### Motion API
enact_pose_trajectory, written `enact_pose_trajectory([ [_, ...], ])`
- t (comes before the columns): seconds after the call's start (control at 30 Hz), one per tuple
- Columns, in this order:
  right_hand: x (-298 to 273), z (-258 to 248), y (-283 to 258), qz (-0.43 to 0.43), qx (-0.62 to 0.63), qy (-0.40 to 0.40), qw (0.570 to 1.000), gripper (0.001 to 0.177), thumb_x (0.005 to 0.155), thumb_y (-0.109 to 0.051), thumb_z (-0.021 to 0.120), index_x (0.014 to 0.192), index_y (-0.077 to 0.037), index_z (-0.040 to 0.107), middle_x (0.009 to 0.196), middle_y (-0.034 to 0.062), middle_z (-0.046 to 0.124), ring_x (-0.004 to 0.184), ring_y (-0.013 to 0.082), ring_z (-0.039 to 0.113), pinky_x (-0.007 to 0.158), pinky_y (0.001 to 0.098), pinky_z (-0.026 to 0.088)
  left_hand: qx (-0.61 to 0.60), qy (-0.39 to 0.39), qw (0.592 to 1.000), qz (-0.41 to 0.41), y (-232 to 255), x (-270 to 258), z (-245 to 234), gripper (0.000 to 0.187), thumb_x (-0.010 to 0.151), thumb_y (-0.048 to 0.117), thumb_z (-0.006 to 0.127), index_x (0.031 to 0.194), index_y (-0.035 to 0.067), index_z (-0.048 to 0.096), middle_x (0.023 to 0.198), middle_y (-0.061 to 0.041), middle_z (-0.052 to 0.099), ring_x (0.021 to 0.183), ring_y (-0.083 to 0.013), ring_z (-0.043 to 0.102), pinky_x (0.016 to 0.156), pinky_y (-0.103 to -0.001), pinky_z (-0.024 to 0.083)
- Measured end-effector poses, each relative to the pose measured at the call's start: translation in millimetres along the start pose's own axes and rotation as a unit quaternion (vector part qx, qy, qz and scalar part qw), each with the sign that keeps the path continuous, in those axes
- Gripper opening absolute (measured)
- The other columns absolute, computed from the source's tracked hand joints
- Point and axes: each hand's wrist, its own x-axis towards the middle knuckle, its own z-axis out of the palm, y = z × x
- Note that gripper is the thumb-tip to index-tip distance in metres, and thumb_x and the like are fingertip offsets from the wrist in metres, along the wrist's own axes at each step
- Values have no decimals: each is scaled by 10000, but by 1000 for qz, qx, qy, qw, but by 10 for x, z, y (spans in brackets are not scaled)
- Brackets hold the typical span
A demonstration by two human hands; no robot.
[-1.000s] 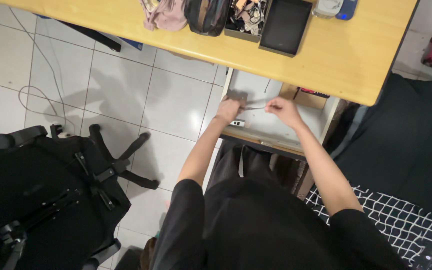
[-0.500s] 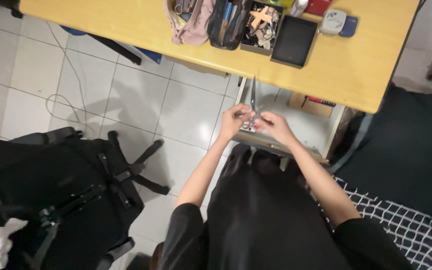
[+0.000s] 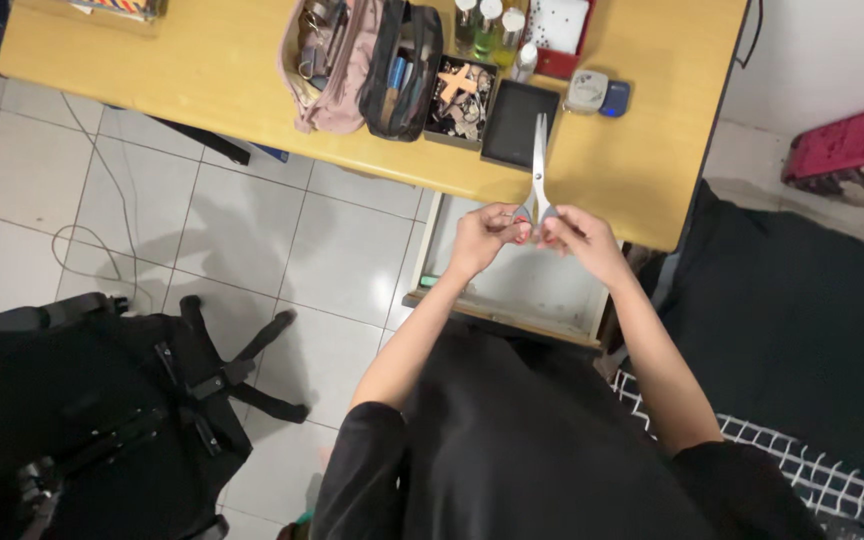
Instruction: The person repeatedly opens a desk drawer and transfers various small items onto the desk surface. Items handled include a black pouch, a small black box, bottles, a wallet, a calculator, a pink pouch, and a notebook. The person places each item on the desk one at a time.
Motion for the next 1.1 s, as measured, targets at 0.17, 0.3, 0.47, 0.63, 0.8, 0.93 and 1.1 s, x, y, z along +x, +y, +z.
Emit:
enact_pose_trajectory([
  [0.17, 303, -14, -295, 23, -49, 36, 998, 231, 1068, -170, 609, 1176, 21, 682, 886, 29, 686, 767, 112, 652, 662, 250, 487, 13, 74, 997, 13, 396, 98, 74, 315, 879, 53, 796, 1167, -38, 704, 868, -74, 778, 744, -75, 694, 695, -240, 567],
  [0.3, 602, 331, -397, -4, -32, 65, 997, 244, 1030, -164, 661, 1185, 17, 710, 895, -4, 692, 792, 67, 642, 687, 234, 516, 6, 156, 987, 39, 560, 126, 6, 295, 886, 57, 801, 1143, -46, 702, 866, -68, 777, 744, -59, 675, 694, -233, 561],
  [0.47, 984, 707, -474, -31, -80, 67, 994, 231, 1025, -149, 694, 1179, 18, 734, 899, -8, 693, 809, 40, 600, 719, 218, 492, -39, 169, 984, 47, 575, 292, -458, 297, 897, 45, 787, 1155, -64, 688, 880, -71, 770, 759, -72, 675, 707, -239, 565],
  [0.63, 1513, 1044, -561, -28, -26, 62, 997, 216, 1018, -132, 701, 1158, 27, 742, 867, -13, 695, 786, 54, 613, 702, 238, 527, -85, 181, 979, 44, 709, 563, -939, 327, 892, 34, 776, 1184, -56, 658, 876, -62, 767, 759, -96, 693, 724, -242, 568],
  [0.8, 2035, 1337, -633, -61, -23, -3, 998, 379, 1020, -133, 664, 1377, -15, 613, 1034, 13, 697, 902, 67, 657, 818, 240, 548, -31, 253, 959, 124, 1025, 858, -1705, 238, 884, 19, 735, 1109, -60, 739, 829, -57, 744, 713, -106, 686, 688, -252, 565],
  [0.93, 2444, 1491, -588, -58, -9, -7, 998, 419, 1059, -141, 611, 1456, -33, 536, 1095, 55, 693, 939, 98, 673, 865, 253, 566, 122, 389, 904, 128, 1557, 1208, -2538, 281, 854, 100, 825, 1117, 31, 754, 741, -54, 727, 669, -73, 644, 640, -292, 549],
  [1.1, 2548, 1568, -457, -15, -49, 10, 999, 330, 1076, -148, 562, 1383, -30, 573, 1103, 71, 717, 947, 120, 691, 862, 263, 569, 394, 373, 832, 113, 1751, 1634, -3041, 268, 837, 104, 773, 1101, 62, 786, 837, -196, 749, 725, -303, 739, 705, -378, 570],
])
